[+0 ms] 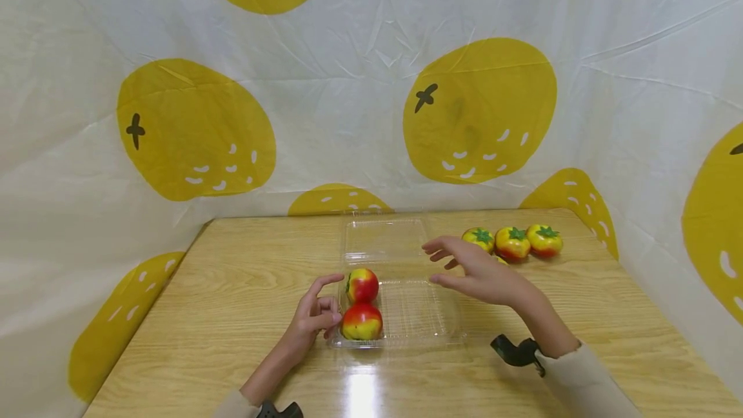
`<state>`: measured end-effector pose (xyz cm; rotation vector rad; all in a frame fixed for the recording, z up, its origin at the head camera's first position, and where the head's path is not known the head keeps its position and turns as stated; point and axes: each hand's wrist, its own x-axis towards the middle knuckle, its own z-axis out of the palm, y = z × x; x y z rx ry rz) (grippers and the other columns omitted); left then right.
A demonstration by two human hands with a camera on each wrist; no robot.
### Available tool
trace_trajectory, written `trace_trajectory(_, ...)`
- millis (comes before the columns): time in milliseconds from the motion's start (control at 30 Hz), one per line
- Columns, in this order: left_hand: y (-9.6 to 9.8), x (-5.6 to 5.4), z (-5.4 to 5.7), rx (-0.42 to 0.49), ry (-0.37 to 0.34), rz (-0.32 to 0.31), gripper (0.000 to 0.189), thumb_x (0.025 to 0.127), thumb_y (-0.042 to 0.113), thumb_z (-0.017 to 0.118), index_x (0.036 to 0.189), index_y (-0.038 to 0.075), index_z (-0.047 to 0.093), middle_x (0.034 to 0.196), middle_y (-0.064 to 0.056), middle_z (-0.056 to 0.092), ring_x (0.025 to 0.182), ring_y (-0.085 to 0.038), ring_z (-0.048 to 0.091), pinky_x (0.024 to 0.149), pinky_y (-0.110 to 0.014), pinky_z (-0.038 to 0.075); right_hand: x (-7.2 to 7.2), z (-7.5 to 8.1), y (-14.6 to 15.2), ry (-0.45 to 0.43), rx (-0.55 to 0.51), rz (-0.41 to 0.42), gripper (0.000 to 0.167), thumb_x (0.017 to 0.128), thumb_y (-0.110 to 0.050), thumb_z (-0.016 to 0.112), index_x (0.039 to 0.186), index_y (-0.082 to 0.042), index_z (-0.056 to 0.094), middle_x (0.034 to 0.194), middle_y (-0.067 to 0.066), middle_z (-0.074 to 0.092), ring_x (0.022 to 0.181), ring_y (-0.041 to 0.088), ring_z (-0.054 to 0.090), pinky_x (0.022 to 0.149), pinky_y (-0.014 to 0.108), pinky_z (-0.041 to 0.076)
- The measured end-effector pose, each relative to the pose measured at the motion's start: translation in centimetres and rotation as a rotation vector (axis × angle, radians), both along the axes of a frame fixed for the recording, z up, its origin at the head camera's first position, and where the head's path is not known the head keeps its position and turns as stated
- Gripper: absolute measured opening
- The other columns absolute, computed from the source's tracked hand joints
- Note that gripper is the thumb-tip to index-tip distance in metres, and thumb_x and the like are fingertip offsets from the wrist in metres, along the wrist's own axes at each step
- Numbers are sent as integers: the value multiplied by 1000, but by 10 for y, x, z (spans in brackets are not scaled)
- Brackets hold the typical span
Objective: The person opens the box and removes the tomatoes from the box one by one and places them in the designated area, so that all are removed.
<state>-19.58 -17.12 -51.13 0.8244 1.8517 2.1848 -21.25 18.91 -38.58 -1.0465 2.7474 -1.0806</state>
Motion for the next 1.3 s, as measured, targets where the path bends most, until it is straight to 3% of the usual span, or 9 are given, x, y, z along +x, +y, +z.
trace_trajectory(533, 0, -1, -1, 8, -12, -2, 64, 93, -1, 54, 151, -8, 27, 75, 1, 54, 55, -24, 39, 48, -25, 42, -12, 8, -27, -29, 109, 53, 51, 98, -35, 70, 141, -12, 54, 137, 8, 63, 121, 27, 65, 100, 50, 56)
trace_trajectory(1033, 1, -2, -2, 8, -28, -2, 66, 92, -1, 55, 152, -6, 29, 73, 2, 54, 55, -14, 43, 50, -22, 43, -24, 17, -49, -3, 172, 118, 49, 98, -26, 71, 141, -10, 53, 139, 10, 62, 123, 29, 64, 100, 51, 56)
trace_trajectory(1300, 1, -2, -2, 7, -17, 1, 65, 93, -1, 55, 152, -8, 27, 73, 2, 53, 53, -22, 40, 48, -24, 42, -32, 16, -65, -24, 197, 159, 48, 99, -28, 70, 140, -7, 54, 138, 12, 62, 122, 31, 64, 98, 50, 57)
